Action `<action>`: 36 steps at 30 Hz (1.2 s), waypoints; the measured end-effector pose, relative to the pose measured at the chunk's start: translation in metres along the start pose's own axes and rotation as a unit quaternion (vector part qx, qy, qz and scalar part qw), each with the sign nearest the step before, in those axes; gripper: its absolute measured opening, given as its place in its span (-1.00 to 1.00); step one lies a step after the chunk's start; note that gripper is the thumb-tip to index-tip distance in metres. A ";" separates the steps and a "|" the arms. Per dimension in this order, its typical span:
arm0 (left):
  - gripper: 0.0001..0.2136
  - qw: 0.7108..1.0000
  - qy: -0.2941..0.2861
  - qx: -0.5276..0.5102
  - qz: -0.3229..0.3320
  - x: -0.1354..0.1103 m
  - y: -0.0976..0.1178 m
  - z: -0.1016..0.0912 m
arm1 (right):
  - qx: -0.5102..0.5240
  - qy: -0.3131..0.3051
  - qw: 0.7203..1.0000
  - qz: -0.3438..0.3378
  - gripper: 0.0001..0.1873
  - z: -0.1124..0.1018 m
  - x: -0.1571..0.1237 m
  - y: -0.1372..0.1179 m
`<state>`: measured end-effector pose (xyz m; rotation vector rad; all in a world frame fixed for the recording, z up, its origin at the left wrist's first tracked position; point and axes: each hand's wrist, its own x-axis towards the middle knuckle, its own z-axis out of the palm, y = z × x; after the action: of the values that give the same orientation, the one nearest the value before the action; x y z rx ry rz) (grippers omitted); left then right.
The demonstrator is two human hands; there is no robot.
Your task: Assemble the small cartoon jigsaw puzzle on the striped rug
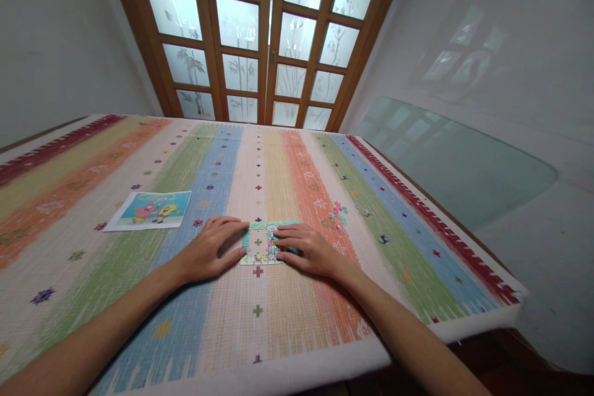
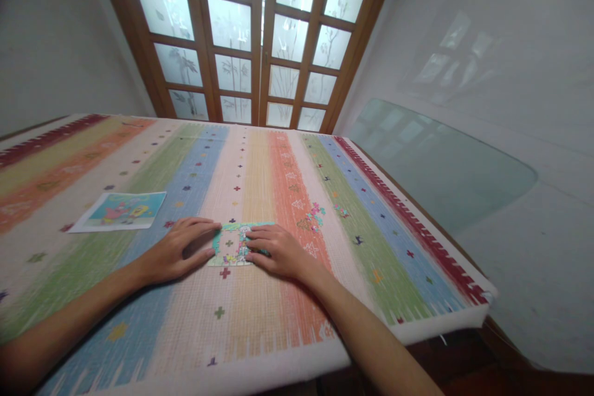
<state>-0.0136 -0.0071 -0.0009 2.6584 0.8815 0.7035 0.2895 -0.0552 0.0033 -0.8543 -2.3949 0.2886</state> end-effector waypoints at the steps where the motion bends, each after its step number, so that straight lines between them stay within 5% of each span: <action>1: -0.63 1.000 0.002 0.000 0.005 0.000 0.000 0.000 | 0.001 -0.001 1.000 -0.001 -0.73 0.000 0.000 0.000; 11: -0.85 0.993 0.045 -0.011 0.106 0.003 0.004 -0.002 | -0.004 0.004 1.000 -0.003 -0.74 0.000 0.000 0.001; 36: -0.83 0.987 0.062 0.022 0.145 0.003 0.006 -0.004 | -0.013 0.004 1.000 -0.002 -0.74 0.001 -0.001 0.001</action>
<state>-0.0104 -0.0097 0.0059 2.8404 0.5454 0.9341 0.2900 -0.0553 0.0014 -0.8607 -2.3966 0.2524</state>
